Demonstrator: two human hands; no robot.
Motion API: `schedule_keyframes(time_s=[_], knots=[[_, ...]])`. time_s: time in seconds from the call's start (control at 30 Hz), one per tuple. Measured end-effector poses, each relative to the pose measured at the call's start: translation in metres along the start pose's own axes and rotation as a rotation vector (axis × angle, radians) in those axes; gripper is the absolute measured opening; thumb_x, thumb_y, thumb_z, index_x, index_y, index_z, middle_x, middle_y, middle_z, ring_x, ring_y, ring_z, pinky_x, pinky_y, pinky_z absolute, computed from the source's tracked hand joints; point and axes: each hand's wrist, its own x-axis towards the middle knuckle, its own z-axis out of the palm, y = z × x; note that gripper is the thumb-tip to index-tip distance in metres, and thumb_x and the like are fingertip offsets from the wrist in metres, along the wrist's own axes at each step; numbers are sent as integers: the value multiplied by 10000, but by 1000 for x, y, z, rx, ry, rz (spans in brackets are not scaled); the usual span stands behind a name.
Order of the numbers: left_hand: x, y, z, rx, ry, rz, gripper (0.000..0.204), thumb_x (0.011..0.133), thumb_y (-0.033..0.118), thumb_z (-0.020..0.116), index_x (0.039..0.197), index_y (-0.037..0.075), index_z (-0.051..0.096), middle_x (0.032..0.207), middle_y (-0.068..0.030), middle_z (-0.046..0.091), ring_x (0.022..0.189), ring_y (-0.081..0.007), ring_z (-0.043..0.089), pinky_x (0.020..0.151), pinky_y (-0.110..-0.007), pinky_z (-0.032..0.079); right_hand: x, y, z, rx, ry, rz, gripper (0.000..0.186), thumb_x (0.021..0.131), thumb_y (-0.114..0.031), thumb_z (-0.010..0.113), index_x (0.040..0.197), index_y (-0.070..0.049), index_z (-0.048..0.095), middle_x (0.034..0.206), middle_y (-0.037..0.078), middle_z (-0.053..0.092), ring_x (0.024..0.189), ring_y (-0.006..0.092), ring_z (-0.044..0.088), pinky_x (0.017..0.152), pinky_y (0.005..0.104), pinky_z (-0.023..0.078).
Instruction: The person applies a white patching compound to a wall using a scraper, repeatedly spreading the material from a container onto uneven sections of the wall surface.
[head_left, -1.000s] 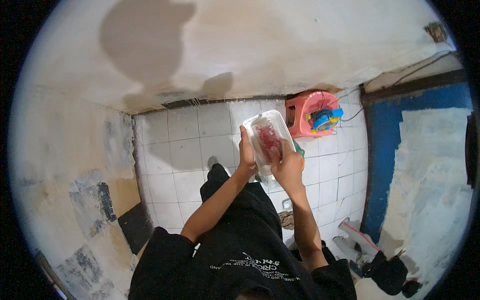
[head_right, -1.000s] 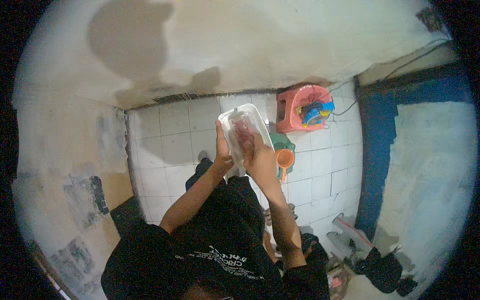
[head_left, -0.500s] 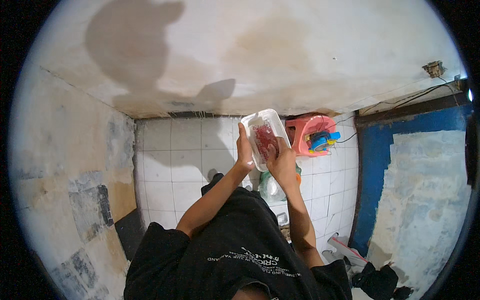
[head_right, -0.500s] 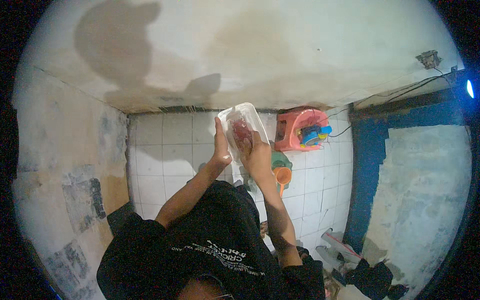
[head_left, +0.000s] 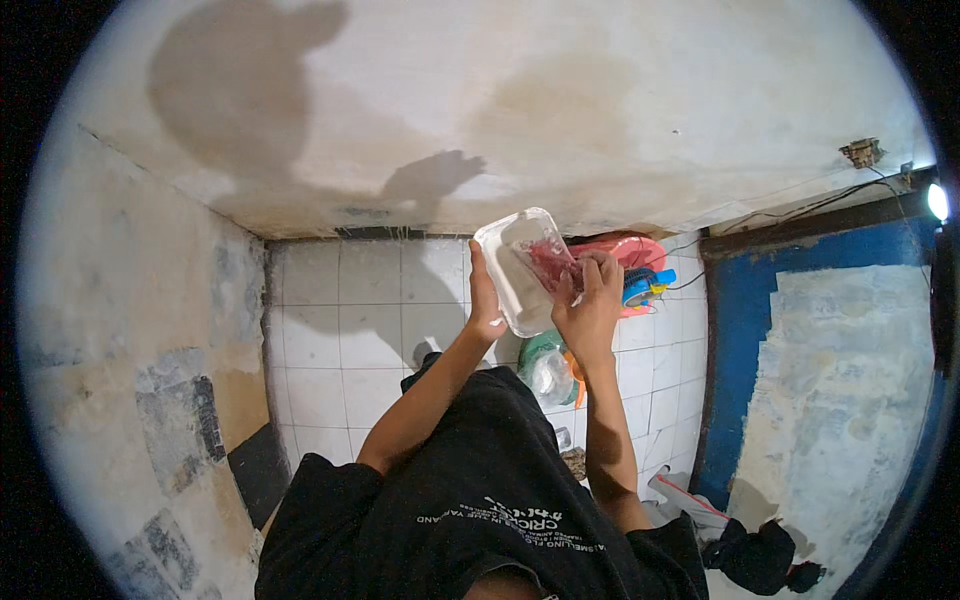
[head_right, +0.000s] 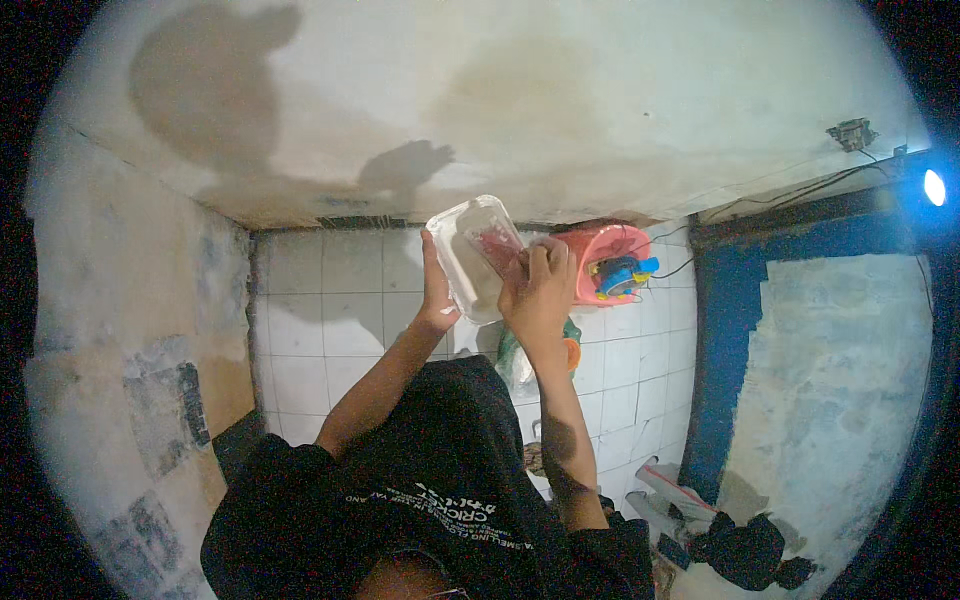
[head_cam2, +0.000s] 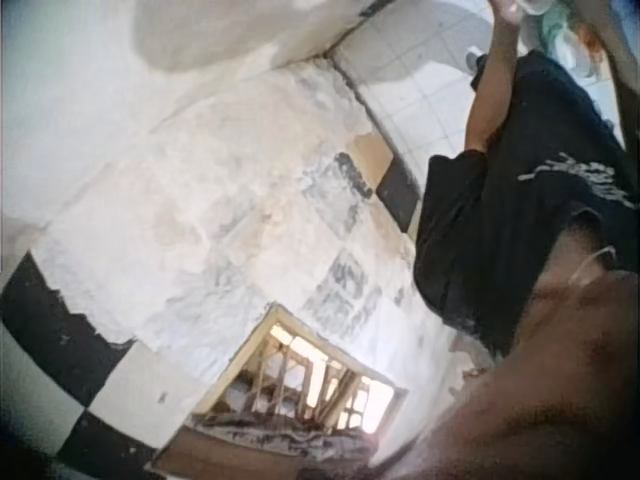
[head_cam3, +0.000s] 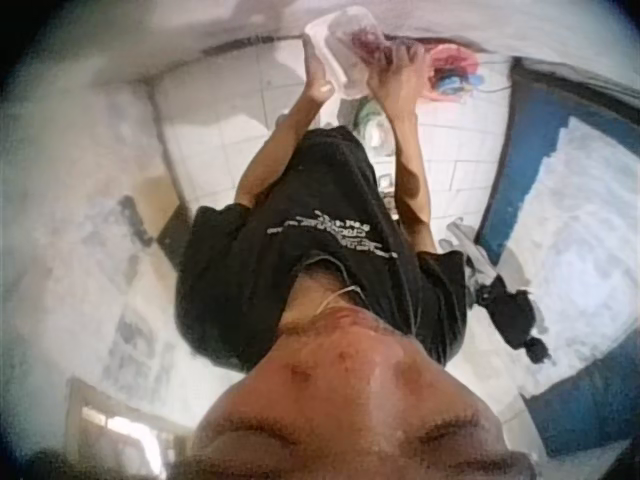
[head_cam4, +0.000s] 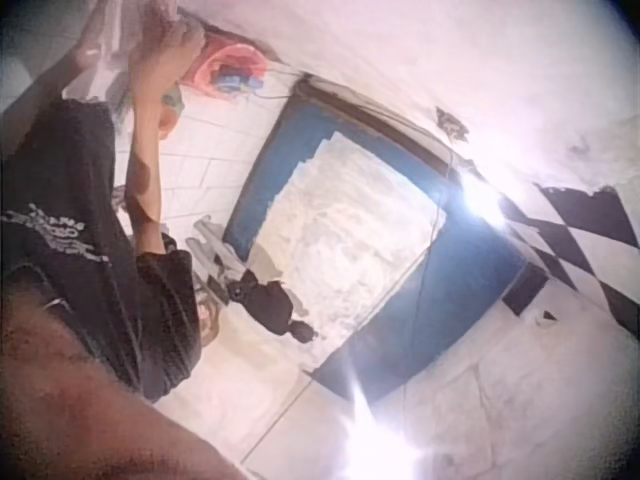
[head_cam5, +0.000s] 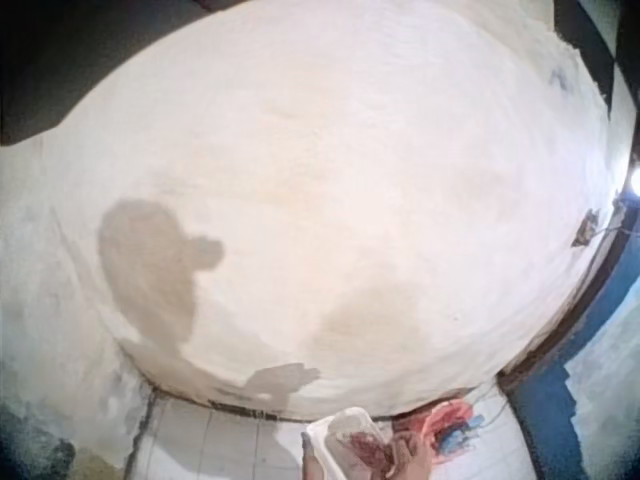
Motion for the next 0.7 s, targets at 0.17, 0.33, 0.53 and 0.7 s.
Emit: schedule_keyframes(time_s=[0.17, 0.33, 0.53, 0.7], knots=[[-11, 9, 10, -190, -197, -26, 842, 889, 739, 288, 1377, 64, 420, 1312, -145, 535, 1178, -310, 545, 1023, -461, 435, 1, 6, 14, 321, -114, 188, 100, 821, -38, 599, 868, 37, 552, 766, 216, 602, 696, 377, 586, 676, 429, 466], [4, 10, -10, -400, -420, -4, 914, 850, 784, 275, 1411, 70, 378, 1372, -181, 478, 1241, -373, 483, 1065, -528, 374, 14, 13, 22, 380, -174, 161, 106, 828, -54, 603, 829, 38, 552, 637, 209, 583, 560, 384, 582, 540, 391, 453], [28, 27, -5, -220, -245, 212, 765, 917, 665, 293, 1388, 75, 419, 1316, -144, 533, 1162, -304, 549, 1023, -452, 434, 44, -8, 14, 229, -127, -125, 155, 826, -87, 613, 877, 56, 581, 979, 259, 582, 829, 426, 586, 686, 484, 466], [45, 33, 9, -217, -243, 265, 831, 853, 724, 368, 1356, 67, 450, 1252, -133, 561, 1119, -292, 564, 1000, -442, 449, 65, -13, 17, 225, -387, 40, 154, 848, -92, 591, 935, 32, 564, 812, 259, 617, 716, 416, 621, 603, 476, 484]])
